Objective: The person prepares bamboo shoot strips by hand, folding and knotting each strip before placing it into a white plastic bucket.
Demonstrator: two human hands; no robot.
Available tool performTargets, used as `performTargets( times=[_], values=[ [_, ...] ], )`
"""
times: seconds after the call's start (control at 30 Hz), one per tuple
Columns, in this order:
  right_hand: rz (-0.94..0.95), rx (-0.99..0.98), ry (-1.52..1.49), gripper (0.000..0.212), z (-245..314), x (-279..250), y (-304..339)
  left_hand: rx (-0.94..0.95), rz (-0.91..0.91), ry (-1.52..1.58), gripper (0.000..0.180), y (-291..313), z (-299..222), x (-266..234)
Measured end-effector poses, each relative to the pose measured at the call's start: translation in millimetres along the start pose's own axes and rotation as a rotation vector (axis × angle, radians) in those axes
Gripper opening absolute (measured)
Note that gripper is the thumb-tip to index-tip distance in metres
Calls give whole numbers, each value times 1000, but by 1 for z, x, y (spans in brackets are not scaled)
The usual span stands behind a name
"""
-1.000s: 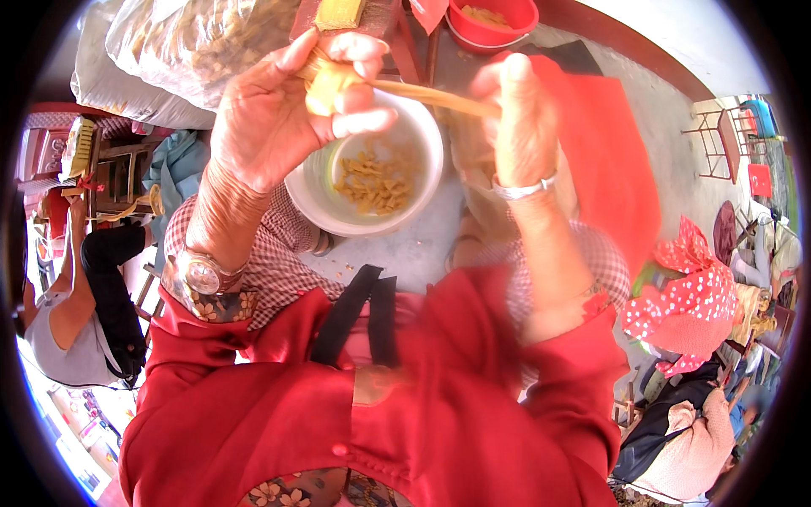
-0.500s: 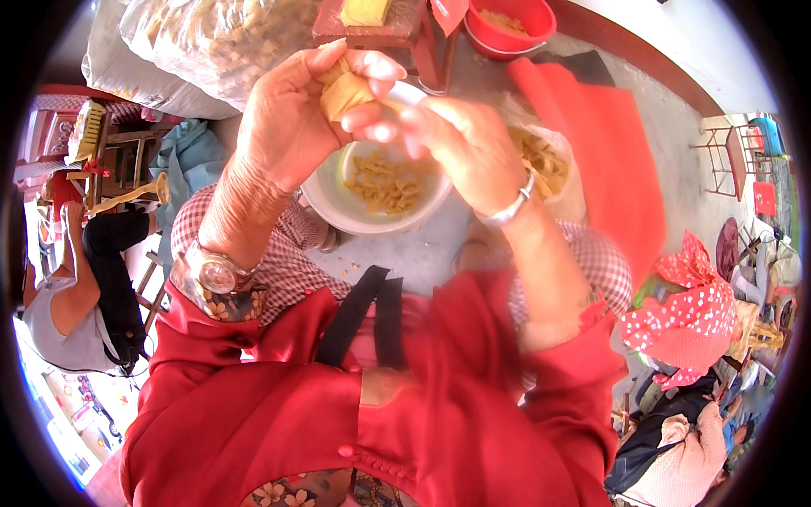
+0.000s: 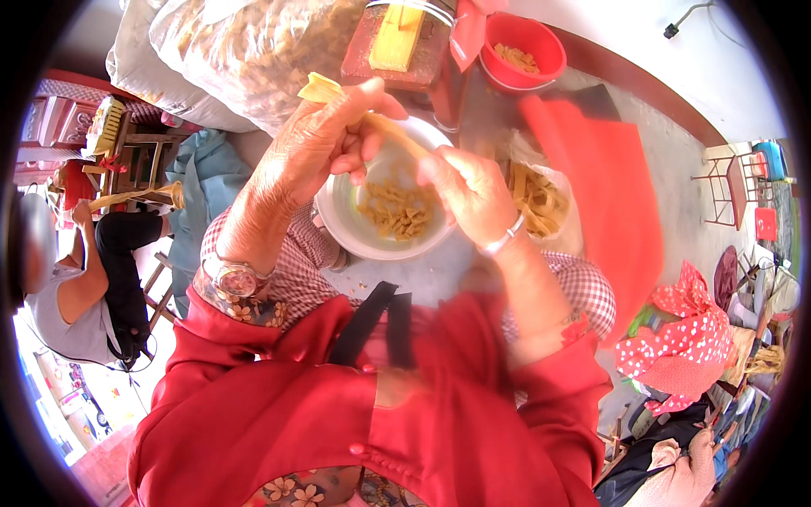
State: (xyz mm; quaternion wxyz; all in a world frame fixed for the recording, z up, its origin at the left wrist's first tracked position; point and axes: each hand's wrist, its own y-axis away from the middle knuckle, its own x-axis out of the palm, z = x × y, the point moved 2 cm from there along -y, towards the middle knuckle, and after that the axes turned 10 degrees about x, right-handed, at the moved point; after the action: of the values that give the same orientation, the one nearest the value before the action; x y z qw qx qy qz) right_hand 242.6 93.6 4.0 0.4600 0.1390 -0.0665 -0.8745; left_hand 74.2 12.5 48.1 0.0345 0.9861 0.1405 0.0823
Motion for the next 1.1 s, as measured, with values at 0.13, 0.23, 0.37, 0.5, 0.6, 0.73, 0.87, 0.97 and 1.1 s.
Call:
performTargets(
  times=[0.13, 0.23, 0.37, 0.5, 0.6, 0.73, 0.87, 0.97, 1.1],
  values=[
    [-44, 87, -139, 39, 4, 7, -7, -8, -7, -8, 28, -6, -1, -2],
    [6, 121, -188, 37, 11, 10, -15, 18, -63, 37, 20, -10, 2, -2],
    [-15, -200, 74, 32, 33, -3, -20, 49, -118, 206, 16, -12, -10, -17],
    [-114, -379, 231, 37, 53, -10, -38, 131, -147, 285, 14, -22, -21, -37],
    [-196, -407, 423, 36, 75, -28, -61, 231, -162, 187, 15, -44, -43, -39],
    [-406, -503, 538, 34, 96, -48, -95, 366, -173, 9, 15, -89, -51, -46],
    [-556, -436, 708, 25, 84, -61, -125, 322, -231, -169, 20, -120, -45, -43],
    [-599, -280, 970, 20, 47, -63, -157, 268, -415, -559, 22, -141, -11, -53],
    [-519, -242, 772, 22, 6, -58, -129, 179, -537, -739, 24, -121, 9, -87]
  ],
)
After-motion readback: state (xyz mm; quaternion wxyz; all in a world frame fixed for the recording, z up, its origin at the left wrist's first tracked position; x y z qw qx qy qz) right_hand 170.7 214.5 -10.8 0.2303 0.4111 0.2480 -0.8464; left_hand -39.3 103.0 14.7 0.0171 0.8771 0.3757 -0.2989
